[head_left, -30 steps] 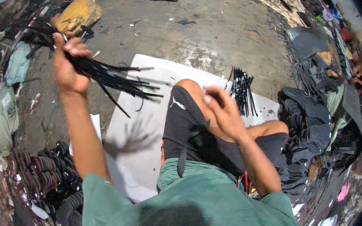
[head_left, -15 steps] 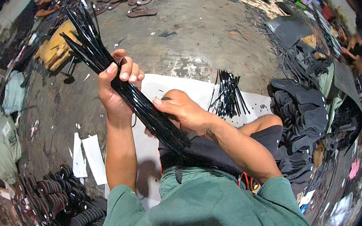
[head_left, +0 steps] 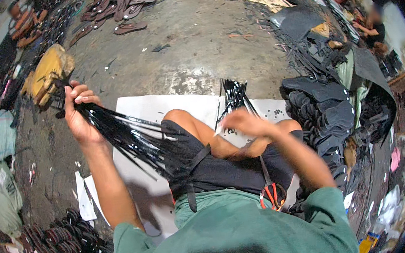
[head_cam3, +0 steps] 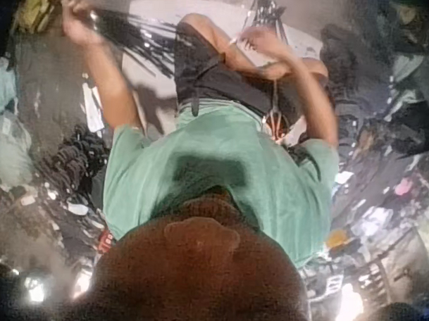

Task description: The person sits on the floor and repeatedly gathers bundles of long black rubber strips, aligns them, and cuts them into shorter lengths using red-handled scissors. The cut pieces are placed into a pile on the floor.

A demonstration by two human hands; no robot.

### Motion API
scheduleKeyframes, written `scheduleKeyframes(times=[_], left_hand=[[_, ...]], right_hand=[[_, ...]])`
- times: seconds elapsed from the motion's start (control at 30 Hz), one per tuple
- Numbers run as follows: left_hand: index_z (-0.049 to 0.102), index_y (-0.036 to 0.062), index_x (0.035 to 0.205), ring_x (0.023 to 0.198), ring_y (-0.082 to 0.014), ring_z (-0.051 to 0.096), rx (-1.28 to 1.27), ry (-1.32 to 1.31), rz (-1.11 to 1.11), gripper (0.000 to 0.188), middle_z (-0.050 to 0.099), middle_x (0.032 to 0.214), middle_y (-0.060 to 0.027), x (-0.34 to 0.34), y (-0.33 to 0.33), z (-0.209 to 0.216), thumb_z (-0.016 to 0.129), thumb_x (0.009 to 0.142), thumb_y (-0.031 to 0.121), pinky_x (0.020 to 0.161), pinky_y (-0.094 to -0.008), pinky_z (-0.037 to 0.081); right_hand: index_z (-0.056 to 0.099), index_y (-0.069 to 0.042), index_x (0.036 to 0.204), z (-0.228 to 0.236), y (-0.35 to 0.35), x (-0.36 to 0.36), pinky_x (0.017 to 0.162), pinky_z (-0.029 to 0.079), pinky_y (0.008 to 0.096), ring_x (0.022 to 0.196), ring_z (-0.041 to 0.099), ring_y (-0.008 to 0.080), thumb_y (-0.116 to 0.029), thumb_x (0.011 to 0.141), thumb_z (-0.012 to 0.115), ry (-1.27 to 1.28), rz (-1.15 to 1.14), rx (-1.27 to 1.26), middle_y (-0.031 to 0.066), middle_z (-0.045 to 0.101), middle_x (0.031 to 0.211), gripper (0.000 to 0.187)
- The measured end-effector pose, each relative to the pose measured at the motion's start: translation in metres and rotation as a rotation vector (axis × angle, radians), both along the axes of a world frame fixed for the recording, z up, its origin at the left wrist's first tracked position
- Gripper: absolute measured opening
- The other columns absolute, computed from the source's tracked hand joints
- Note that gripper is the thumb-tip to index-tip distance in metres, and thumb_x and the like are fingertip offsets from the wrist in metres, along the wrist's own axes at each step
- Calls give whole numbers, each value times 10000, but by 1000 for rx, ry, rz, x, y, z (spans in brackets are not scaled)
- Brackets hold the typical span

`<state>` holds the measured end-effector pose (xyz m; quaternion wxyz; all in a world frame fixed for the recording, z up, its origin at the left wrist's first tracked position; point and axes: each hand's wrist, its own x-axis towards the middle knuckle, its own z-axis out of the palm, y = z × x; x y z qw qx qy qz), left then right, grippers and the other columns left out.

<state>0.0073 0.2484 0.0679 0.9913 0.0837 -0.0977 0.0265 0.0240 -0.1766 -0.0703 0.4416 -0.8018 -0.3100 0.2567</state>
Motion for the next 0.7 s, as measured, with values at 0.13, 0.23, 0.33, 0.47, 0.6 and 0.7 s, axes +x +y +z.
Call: scheduleKeyframes(times=[0.13,0.23,0.33,0.47,0.6,0.7], left_hand=[[593,48,1155,866,-141,679,341,189,149,268,673,956,-37,-8,-55,-5,631,969,238,810,-293,591],[628,49,1186,908,-155,688,385,286,25,316,691,990,-40,-1,-117,-8,661,949,255,824,-296,598],[631,13,1141,898,-162,686,414,385,-43,343,690,980,-63,14,-165,-17,674,940,288,812,-292,595],[651,48,1116,924,-148,661,721,458,-412,262,691,1024,-48,-2,-145,-97,634,959,257,794,-301,549],[665,52,1011,745,-151,664,812,651,-390,204,687,895,-46,-44,-154,-138,646,946,245,677,-300,552],[646,51,1005,745,-164,663,799,703,-383,202,677,889,-51,-52,-150,-160,643,948,244,660,-320,569]], right_hand=[[575,6,1257,113,-76,70,962,447,486,1159,564,391,-405,891,648,-1091,-865,-732,241,569,1283,556],[502,11,1376,134,-3,30,1085,366,490,1277,487,421,-530,847,691,-610,-598,-108,273,515,1365,780],[534,37,1299,110,92,-50,1008,441,389,1151,586,294,-439,899,689,117,-319,308,225,624,1195,641],[611,23,1161,45,124,-55,676,489,245,777,579,80,-207,989,600,525,-496,667,22,663,905,287],[619,-5,1151,-1,117,-59,695,505,257,794,611,98,-188,982,600,743,-527,532,23,677,948,250],[650,-9,1095,-19,109,-58,672,492,242,784,612,97,-221,980,607,780,-541,411,27,681,944,245]])
